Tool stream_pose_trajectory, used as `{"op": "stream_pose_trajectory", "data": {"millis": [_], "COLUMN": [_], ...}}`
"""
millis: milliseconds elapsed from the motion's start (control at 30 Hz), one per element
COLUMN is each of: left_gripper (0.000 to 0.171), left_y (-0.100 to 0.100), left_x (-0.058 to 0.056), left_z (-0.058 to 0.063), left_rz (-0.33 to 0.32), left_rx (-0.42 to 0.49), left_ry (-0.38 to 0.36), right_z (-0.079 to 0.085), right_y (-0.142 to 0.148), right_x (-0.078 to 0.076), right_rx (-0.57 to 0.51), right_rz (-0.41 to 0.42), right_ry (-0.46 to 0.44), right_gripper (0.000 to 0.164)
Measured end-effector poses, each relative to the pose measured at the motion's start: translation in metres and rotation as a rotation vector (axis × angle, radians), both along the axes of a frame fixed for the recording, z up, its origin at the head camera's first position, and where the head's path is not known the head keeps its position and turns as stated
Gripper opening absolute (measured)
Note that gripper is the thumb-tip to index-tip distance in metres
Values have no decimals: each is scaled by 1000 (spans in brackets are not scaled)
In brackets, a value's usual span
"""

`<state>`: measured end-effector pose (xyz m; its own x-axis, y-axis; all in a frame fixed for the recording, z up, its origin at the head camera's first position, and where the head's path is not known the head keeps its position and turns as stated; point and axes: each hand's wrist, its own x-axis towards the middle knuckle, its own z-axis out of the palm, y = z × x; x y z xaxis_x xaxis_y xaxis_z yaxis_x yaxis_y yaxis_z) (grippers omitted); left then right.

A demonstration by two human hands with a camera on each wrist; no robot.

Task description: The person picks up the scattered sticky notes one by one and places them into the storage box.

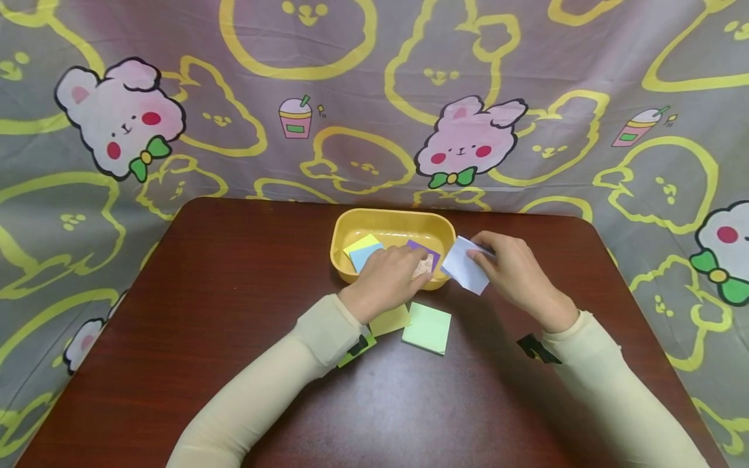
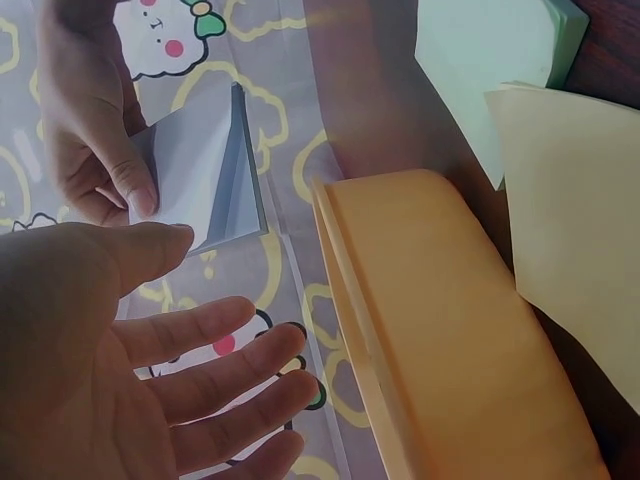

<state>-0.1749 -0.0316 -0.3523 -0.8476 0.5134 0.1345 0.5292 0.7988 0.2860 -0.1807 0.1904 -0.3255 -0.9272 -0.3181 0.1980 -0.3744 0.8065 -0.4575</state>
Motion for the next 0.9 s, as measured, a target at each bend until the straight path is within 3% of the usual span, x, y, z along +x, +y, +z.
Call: {"op": "stream_pose_trajectory", "data": {"millis": [900], "left_gripper": [43], "left_y": [-8], "left_x": [-7], "left_z": [-5], "left_rz": [23], "left_rx": [26], "left_ry": [24], "right_z": [-6], "right_y": [-8], "right_x": [-14], "right_rx": [-23], "right_rz": [6], "right_ry": [-10], "right_gripper": [19]}}
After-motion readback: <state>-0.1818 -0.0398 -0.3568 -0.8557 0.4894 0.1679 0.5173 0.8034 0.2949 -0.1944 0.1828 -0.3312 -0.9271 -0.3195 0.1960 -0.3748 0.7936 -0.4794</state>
